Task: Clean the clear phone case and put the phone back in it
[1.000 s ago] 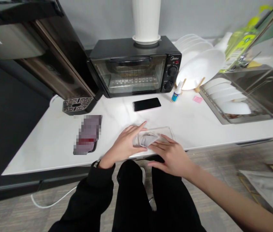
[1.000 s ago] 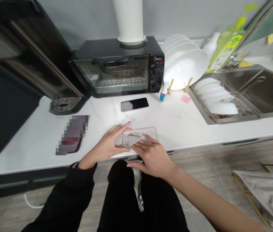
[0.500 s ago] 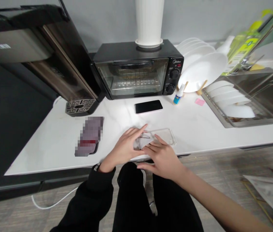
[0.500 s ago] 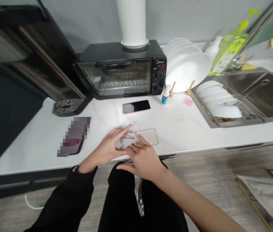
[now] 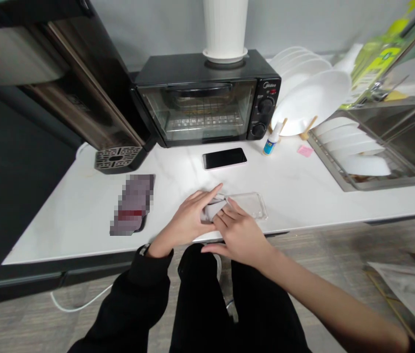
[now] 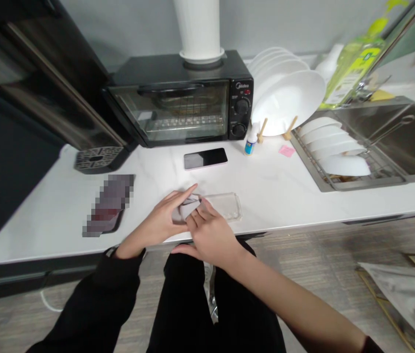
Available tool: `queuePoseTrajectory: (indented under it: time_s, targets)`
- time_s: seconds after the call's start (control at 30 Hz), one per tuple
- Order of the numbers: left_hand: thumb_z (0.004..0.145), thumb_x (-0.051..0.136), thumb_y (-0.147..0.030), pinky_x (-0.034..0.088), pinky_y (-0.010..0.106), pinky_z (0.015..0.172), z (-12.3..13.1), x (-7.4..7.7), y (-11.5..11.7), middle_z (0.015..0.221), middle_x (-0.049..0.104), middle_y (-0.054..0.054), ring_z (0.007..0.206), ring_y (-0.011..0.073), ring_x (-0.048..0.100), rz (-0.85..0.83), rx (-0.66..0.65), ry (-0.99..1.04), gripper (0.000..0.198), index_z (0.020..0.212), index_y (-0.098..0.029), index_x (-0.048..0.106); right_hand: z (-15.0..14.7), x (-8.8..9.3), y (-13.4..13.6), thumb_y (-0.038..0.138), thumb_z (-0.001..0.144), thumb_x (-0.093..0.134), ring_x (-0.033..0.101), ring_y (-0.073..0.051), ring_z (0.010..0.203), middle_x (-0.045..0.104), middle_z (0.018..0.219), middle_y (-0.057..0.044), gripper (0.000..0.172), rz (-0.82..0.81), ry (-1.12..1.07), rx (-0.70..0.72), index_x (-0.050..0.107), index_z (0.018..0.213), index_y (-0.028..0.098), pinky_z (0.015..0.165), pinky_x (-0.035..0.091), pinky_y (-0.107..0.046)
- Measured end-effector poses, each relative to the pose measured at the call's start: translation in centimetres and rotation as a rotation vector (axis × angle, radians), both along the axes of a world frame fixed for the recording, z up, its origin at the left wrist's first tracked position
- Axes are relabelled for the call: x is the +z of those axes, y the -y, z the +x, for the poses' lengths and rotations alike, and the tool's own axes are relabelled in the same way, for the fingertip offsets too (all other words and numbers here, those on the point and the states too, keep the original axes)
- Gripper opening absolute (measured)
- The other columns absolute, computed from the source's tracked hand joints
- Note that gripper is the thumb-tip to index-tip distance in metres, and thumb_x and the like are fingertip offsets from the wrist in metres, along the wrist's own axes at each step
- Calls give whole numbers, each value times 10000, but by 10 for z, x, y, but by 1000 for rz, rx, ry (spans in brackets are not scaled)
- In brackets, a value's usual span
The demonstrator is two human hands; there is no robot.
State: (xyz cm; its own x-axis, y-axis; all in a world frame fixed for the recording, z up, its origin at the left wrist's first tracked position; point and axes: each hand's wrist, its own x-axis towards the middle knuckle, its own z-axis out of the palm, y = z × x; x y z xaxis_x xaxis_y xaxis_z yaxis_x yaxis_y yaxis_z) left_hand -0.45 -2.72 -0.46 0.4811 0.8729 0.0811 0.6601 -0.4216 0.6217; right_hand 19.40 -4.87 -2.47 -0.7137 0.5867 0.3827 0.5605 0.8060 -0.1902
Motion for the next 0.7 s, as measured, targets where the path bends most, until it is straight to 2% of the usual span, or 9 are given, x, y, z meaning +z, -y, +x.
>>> queuePoseTrajectory:
  time_s: [0.07,0.17,0.27,0.33,0.4,0.47,0.53,0.6,0.7]
  targets:
    - [860,827,-431,430,425,1115,-2,1,1,1421,624,80,1270,289,558,-3,-12,0,986,1662,-297,270,13,2,4,684,1006,497,730,-279,1049,776,1018,-117,589,-53,-35,29,696,1098,138,1231,381,-516]
    - [843,852,-415,365,452,1172,-1,1,0,1484,610,33,1319,290,526,5,-48,-17,1045,1669,-352,216,67,7,9,565,1063,490,726,-255,1143,786,1118,-98,451,-80,-23,-11,665,1193,170,1229,373,-516]
    - [840,860,-370,338,465,1188,2,1,-2,1502,607,9,1326,288,521,16,-46,-30,1062,1667,-386,194,104,11,8,491,1089,469,750,-264,1082,786,1096,-113,395,-29,55,-117,673,1156,161,1205,389,-544]
    - [834,865,-368,333,470,1192,4,0,-2,1502,609,10,1330,292,520,20,-45,-27,1075,1669,-389,188,96,9,5,536,1068,485,749,-296,1061,776,1076,-149,449,-2,88,-182,685,1118,137,1188,407,-566]
    - [829,867,-381,342,468,1187,5,-1,-2,1492,612,28,1326,299,527,21,-41,-18,1074,1670,-376,199,64,2,2,653,1009,518,720,-346,1121,762,1078,-197,578,8,64,-191,693,1094,109,1166,440,-566]
    - [833,857,-385,389,445,1150,3,-2,-1,1443,628,61,1283,297,554,14,-19,-12,1042,1669,-337,236,25,-4,2,758,942,532,685,-374,1190,750,1101,-230,707,3,-11,-130,697,1092,87,1150,472,-542]
    - [837,846,-395,437,419,1097,0,-2,1,1384,638,87,1230,292,575,3,18,-14,1016,1666,-294,266,-1,-8,4,774,936,524,688,-361,1193,755,1106,-228,738,-22,-86,-60,695,1107,77,1165,465,-526]
    - [828,852,-426,439,419,1089,-3,-2,2,1374,638,90,1218,294,574,-2,26,-20,1038,1668,-287,258,0,-7,8,716,976,522,706,-320,1179,768,1136,-185,653,-65,-118,-12,689,1146,108,1200,427,-520]
    - [808,877,-430,371,457,1155,-3,-1,2,1445,629,56,1283,303,543,1,-21,-17,1107,1676,-339,196,44,0,13,595,1037,526,722,-266,1168,784,1169,-118,478,-97,-85,-6,675,1210,175,1230,379,-521]
